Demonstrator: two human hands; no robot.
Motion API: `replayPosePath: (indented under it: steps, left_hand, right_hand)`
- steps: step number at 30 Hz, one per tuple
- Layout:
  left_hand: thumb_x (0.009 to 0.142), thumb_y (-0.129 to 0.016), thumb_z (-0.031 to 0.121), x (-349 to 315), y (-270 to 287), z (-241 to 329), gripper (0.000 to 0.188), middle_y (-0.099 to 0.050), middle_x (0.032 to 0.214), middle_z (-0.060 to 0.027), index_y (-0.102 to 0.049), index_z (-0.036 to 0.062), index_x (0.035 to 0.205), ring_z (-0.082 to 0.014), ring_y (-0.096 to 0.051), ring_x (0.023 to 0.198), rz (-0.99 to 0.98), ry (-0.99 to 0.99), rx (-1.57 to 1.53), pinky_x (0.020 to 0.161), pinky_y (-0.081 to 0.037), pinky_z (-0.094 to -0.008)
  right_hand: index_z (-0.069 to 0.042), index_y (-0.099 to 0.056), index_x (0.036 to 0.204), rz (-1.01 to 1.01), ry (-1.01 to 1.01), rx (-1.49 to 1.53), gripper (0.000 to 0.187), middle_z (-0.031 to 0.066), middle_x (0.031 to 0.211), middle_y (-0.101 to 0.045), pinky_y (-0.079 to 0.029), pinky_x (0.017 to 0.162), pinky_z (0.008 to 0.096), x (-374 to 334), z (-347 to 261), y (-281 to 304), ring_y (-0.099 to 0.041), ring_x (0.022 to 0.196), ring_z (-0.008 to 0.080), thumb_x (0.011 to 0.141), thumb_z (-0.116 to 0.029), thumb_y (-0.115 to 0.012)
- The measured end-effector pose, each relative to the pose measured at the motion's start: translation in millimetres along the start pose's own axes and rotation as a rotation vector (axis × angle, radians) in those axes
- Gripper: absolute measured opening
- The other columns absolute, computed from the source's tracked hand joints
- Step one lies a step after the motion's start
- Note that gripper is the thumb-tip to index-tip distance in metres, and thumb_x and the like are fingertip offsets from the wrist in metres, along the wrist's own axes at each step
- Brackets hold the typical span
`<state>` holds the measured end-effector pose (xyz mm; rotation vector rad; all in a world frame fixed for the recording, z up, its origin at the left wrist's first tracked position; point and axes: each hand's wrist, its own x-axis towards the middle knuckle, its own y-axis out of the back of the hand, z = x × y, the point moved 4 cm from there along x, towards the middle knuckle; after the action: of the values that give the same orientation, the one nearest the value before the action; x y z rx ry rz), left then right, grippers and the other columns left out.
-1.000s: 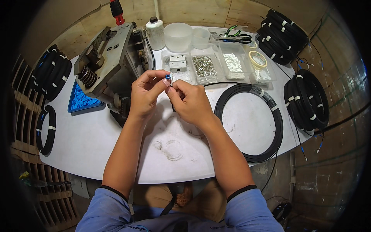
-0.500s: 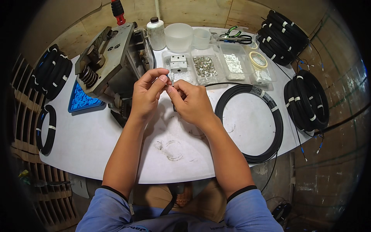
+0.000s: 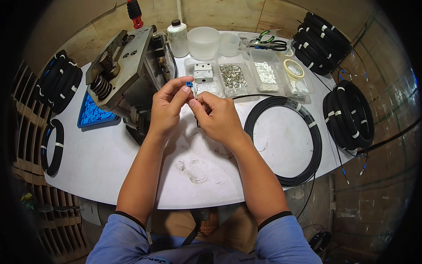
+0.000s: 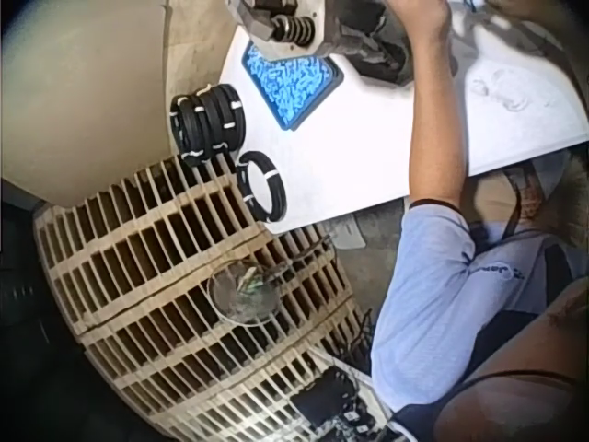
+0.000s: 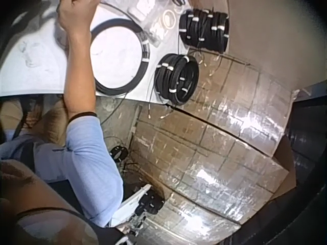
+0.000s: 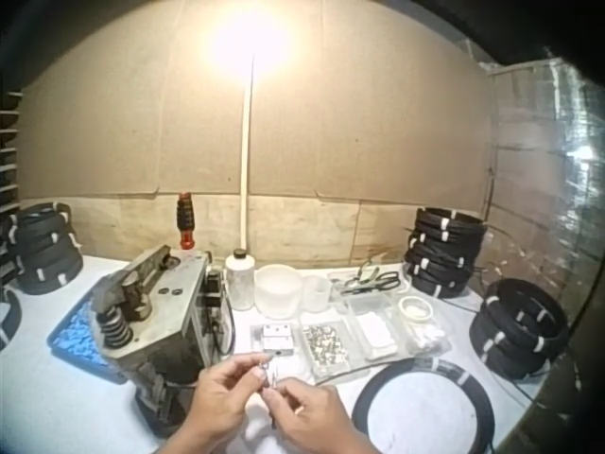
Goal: The recorder is seen assembling electrical connectors onto wires using a small benchtop press tool.
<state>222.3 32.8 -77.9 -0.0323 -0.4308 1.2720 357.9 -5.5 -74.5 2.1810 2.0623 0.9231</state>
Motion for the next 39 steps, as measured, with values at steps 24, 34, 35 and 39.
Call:
replayPosePath:
  steps: [24,34,35,39]
  left_hand:
    - [0.092,-0.06,0.003,-2.0,-0.7,-1.1,0.022,-0.067,0.091,-0.0025,-0.067,0.0003,0.113,-0.0074,-0.059,0.083,0.0,-0.103,0.081,0.078,-0.049,-0.0234]
    - [0.092,-0.061,0.004,0.1,-2.6,-2.2,0.022,-0.068,0.091,-0.0038,-0.067,-0.0006,0.113,-0.0075,-0.062,0.083,-0.005,-0.152,0.07,0.075,-0.05,-0.0219]
    - [0.092,-0.061,0.004,-0.3,-1.2,-2.7,0.022,-0.068,0.091,-0.004,-0.067,-0.0007,0.113,-0.0077,-0.062,0.083,-0.003,-0.149,0.069,0.075,-0.05,-0.022]
    - [0.092,-0.062,0.004,-2.6,-1.4,-1.5,0.022,-0.068,0.092,-0.0035,-0.066,-0.0007,0.113,-0.0079,-0.06,0.084,-0.004,-0.128,0.077,0.078,-0.049,-0.0231]
  right_hand:
    - [0.0,-0.064,0.081,-0.001,-0.001,0.032,0.021,0.004,0.05,-0.053,-0.036,0.043,0.0272,-0.6,-1.6,-1.1,-0.046,0.044,0.0076,0.092,-0.018,-0.063]
    - [0.0,-0.064,0.08,0.007,0.007,0.038,0.02,0.0049,0.052,-0.056,-0.038,0.043,0.0271,0.6,1.3,0.3,-0.05,0.044,0.0081,0.092,-0.016,-0.062]
    - [0.0,-0.064,0.08,0.005,0.005,0.037,0.02,0.0049,0.052,-0.056,-0.038,0.043,0.0271,0.5,1.4,-0.6,-0.05,0.044,0.0081,0.092,-0.016,-0.062]
    - [0.0,-0.064,0.08,-0.006,-0.01,0.04,0.021,0.0047,0.052,-0.056,-0.037,0.043,0.0272,-0.1,4.4,-1.3,-0.049,0.044,0.0082,0.092,-0.017,-0.062]
